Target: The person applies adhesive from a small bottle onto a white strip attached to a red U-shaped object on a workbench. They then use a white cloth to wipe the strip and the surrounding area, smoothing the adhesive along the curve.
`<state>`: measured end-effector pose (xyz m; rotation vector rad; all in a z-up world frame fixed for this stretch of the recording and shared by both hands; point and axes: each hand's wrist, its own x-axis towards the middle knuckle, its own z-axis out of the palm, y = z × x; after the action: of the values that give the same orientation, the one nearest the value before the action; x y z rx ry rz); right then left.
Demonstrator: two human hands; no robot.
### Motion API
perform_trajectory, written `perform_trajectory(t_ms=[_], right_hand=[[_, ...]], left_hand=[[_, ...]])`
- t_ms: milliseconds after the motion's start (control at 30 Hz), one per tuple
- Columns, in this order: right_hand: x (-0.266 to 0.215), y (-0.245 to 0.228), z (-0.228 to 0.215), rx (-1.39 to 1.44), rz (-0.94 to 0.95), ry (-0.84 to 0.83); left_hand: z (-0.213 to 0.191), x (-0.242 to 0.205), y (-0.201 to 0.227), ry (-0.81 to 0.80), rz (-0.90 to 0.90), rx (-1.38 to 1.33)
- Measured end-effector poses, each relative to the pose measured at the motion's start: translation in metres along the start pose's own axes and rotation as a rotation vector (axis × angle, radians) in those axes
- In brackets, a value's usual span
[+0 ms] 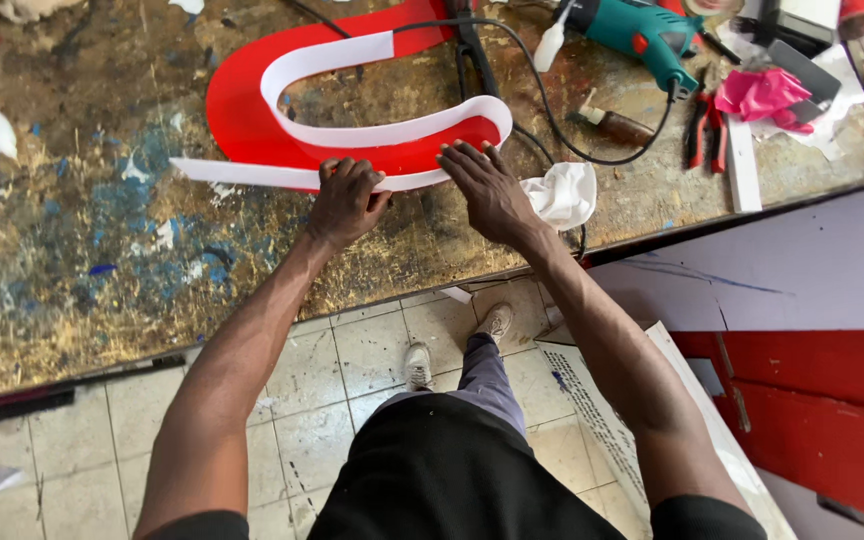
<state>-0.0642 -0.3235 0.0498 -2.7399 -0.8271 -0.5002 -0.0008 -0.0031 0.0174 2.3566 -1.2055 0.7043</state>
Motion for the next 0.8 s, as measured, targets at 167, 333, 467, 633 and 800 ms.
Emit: perform_trajectory(t_ms=[167, 333, 467, 633, 800], right_hand=[[-0.002, 0.003, 0.010, 0.041, 0.009, -0.006], [-0.002, -0.004, 0.012, 0.037, 0.049, 0.053], [0.000, -0.002, 0.017, 0.058, 0.074, 0.076], [0.012, -0.007, 0.012, 0.081, 0.037, 0.270], [0.016, -0.008, 0.024, 0.097, 0.015, 0.344]], left_hand=[[0.014, -0.010, -0.008, 0.033, 0.016, -0.014], [0.019, -0.014, -0.012, 0.048, 0.026, -0.016], [0.013, -0.012, -0.005, 0.045, 0.019, -0.016], [0.010, -0.010, -0.003, 0.070, 0.015, -0.008], [0.012, -0.009, -0.004, 0.079, 0.010, -0.006]])
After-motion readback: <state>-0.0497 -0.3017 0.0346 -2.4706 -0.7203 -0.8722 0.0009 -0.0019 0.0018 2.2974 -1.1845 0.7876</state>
